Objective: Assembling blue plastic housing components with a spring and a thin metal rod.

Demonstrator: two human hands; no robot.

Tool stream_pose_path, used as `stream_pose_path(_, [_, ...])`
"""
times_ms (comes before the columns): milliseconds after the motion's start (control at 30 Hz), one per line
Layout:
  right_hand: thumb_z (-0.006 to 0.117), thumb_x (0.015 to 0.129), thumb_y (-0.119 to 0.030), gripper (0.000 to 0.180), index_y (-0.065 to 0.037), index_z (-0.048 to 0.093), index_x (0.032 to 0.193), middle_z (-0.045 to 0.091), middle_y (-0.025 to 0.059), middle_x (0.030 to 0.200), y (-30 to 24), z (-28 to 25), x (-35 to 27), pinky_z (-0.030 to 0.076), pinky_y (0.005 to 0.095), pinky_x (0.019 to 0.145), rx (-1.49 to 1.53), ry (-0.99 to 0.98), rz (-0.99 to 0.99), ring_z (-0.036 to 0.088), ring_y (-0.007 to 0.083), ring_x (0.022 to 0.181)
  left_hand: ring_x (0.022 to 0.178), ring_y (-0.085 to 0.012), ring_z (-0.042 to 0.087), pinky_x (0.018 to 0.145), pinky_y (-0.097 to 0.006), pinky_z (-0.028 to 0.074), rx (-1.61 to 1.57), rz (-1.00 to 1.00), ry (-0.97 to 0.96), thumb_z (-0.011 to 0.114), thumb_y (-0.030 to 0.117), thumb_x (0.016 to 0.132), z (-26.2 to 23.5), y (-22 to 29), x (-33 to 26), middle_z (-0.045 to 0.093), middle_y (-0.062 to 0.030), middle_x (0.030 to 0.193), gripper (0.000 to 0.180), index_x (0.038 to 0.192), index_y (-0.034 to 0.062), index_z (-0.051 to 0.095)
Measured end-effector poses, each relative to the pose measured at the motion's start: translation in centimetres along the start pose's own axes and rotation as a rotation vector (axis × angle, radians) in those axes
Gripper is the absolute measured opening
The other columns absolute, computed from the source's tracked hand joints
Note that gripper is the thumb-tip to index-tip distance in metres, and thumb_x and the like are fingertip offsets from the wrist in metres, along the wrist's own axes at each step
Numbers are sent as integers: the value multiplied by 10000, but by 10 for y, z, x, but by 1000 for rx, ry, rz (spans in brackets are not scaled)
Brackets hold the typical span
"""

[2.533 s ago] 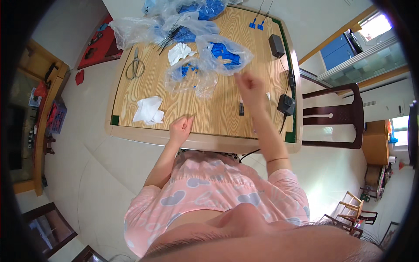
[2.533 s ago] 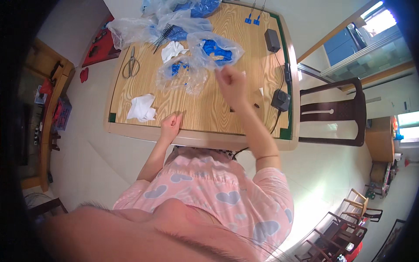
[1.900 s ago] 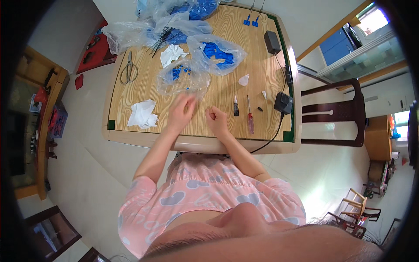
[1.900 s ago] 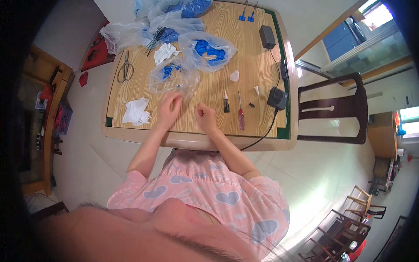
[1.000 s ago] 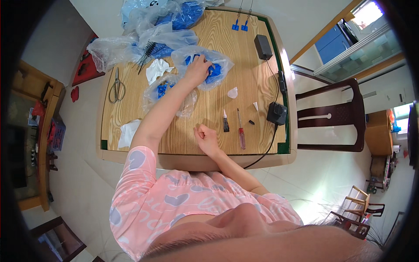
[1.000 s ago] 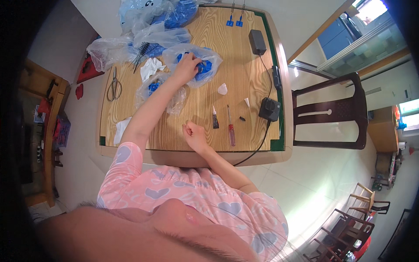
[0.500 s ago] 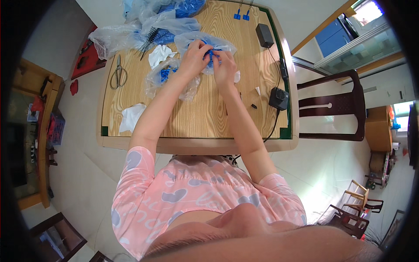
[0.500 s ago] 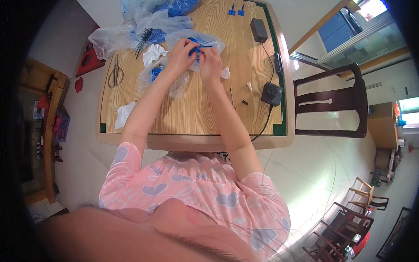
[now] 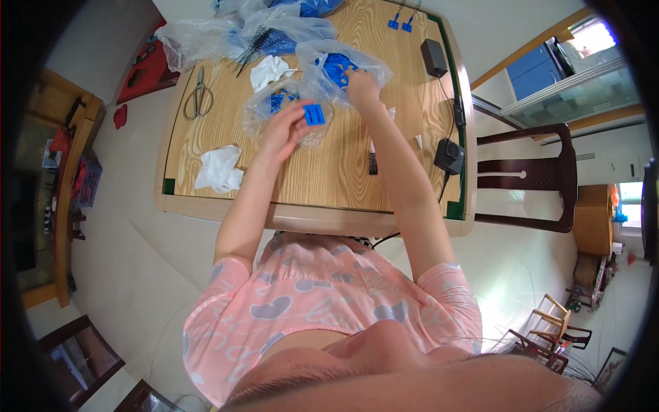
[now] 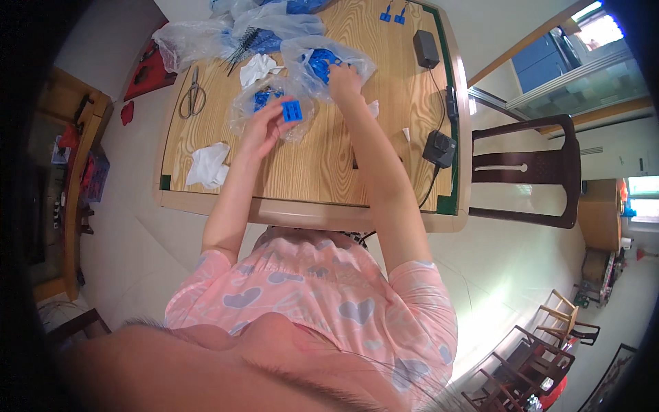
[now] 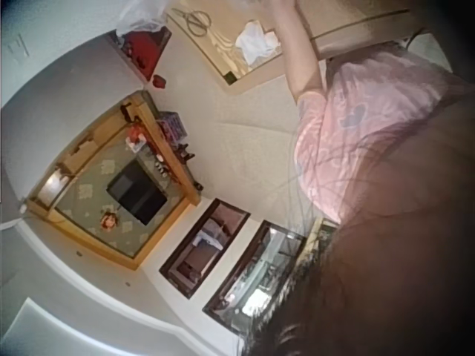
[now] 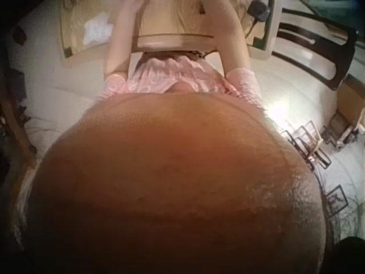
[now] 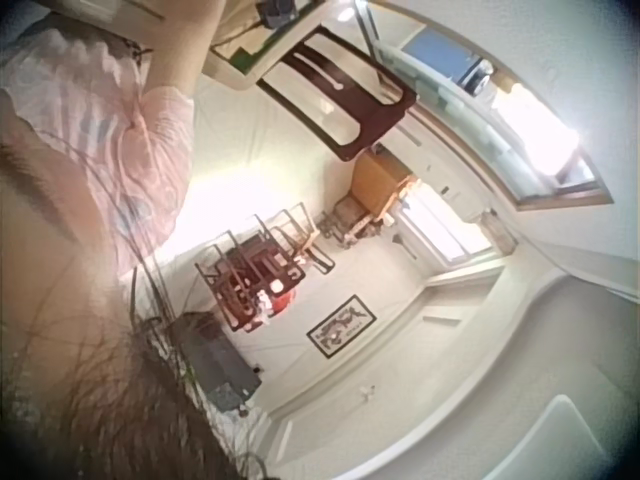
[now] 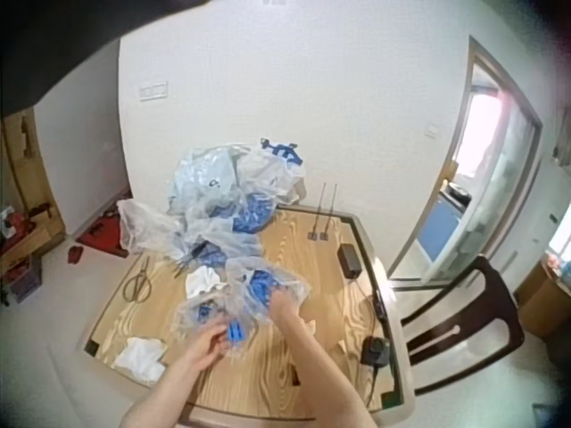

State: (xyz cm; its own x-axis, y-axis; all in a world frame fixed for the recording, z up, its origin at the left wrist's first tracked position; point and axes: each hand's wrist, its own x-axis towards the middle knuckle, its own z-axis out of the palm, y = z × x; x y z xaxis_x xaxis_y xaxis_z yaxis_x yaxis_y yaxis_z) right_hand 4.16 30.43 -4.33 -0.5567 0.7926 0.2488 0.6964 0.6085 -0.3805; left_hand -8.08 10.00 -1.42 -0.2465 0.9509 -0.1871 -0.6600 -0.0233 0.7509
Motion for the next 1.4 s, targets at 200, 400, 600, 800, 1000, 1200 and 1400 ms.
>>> stream_pose_path(200, [631, 814, -166, 296, -136, 665, 1106, 652, 167, 1090, 20, 14, 25, 489, 425, 888, -192, -195, 30, 617, 338, 1029, 861, -121, 603, 720, -241, 510, 378, -38, 103, 522, 76, 938, -39, -46, -44, 637, -68, 1033, 295, 1217, 18, 598])
stream_pose_path(400, [661, 802, -191, 243, -140, 701, 1036, 670, 135, 1082, 24, -2, 37, 494, 422, 876, 2, -120, 196, 634, 310, 1009, 679, -79, 519, 570, -208, 422, 858, 513, 159, 574, 21, 901, -45, -86, -64, 630, -67, 945, 282, 1177, 37, 631])
stream_pose_path(600, [709, 783, -300, 420, -68, 632, 1125, 658, 179, 1098, 2, -9, 30, 500, 426, 881, -77, -179, 159, 631, 330, 1027, 925, -273, 607, 789, -320, 484, 1143, 814, 314, 510, -16, 896, -36, -77, -67, 604, -164, 1079, 282, 1165, -2, 592])
stream_pose_path(800, [747, 757, -317, 473, -52, 615, 1126, 657, 183, 1093, 6, -1, 24, 509, 433, 870, -49, -210, 246, 632, 332, 1031, 1001, -314, 588, 859, -350, 469, 989, 717, 346, 435, -51, 889, -39, -79, -64, 585, -172, 1091, 308, 1160, 1, 571])
stream_pose_path(1000, [749, 719, -241, 429, -58, 598, 1077, 642, 164, 1034, -2, -9, 8, 472, 436, 874, 52, 2, 219, 589, 347, 1006, 989, -297, 593, 848, -339, 475, 970, 711, 356, 444, -66, 879, -41, -81, -62, 588, -166, 1065, 304, 1139, 14, 581])
stream_pose_path(1200, [757, 661, -118, 376, -60, 545, 965, 586, 126, 911, -57, -39, -91, 431, 432, 796, 339, 435, -180, 541, 334, 893, 1002, -253, 598, 852, -319, 476, 1038, 799, 385, 471, -29, 913, -36, -79, -68, 595, -153, 1089, 269, 1165, -10, 563])
stream_pose_path(1400, [758, 657, -100, 396, -35, 533, 977, 571, 118, 944, -98, -42, -180, 424, 427, 795, 369, 369, -218, 516, 329, 891, 941, -160, 640, 807, -263, 508, 281, 341, 212, 529, 89, 965, -3, -79, -66, 663, -109, 1000, 255, 1170, -54, 578])
